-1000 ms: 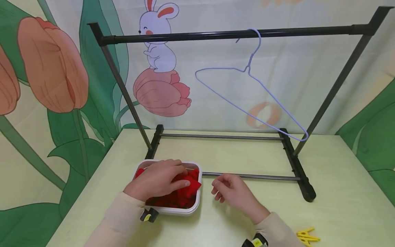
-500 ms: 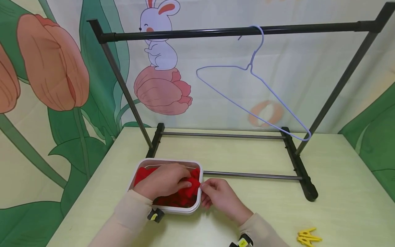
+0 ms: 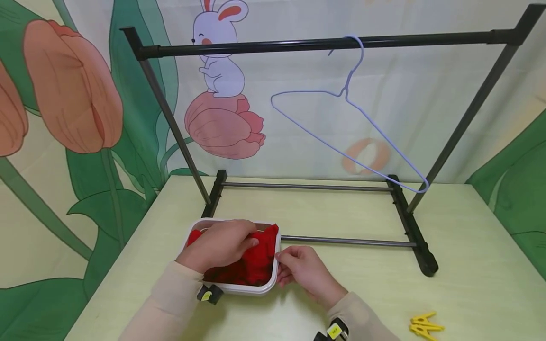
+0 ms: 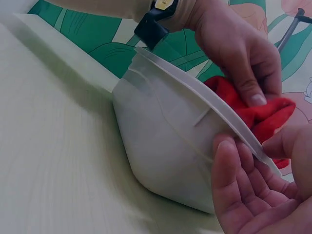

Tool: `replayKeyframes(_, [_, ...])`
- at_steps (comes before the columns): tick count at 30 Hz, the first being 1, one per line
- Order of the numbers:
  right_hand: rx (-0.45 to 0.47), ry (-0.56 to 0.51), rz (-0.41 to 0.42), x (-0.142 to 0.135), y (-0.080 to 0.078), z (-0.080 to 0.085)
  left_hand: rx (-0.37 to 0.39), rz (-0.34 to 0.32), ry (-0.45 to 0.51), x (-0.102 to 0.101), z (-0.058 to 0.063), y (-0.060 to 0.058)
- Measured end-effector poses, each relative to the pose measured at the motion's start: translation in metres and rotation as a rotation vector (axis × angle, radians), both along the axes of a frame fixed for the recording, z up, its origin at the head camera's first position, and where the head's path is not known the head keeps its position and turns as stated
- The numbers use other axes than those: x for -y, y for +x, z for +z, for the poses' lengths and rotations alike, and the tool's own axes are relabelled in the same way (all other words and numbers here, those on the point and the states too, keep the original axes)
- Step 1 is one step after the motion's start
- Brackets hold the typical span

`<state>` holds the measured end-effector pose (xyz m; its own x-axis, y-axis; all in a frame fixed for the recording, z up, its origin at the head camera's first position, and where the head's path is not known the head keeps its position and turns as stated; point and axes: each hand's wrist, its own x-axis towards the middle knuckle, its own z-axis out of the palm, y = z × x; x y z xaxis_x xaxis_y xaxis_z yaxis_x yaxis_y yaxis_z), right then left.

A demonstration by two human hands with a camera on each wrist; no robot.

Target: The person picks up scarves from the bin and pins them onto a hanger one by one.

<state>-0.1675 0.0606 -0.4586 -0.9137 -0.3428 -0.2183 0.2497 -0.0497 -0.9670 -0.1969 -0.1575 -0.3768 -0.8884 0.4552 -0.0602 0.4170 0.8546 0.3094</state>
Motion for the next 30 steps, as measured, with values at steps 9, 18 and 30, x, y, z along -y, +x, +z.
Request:
replayKeyframes(9, [0.0, 0.003, -0.014, -0.001, -0.002, 0.001, -0.148, -0.041, 0.057, 0.008, 0.031, 0.0])
replayKeyframes(18, [-0.03, -0.016, 0.006, -0.004, -0.001, 0.002, -0.269, -0.005, 0.068, 0.016, 0.068, 0.005])
replayKeyframes(30, [-0.033, 0.025, 0.006, 0.0, -0.001, -0.003, -0.488, -0.047, 0.129, 0.028, 0.12, 0.017])
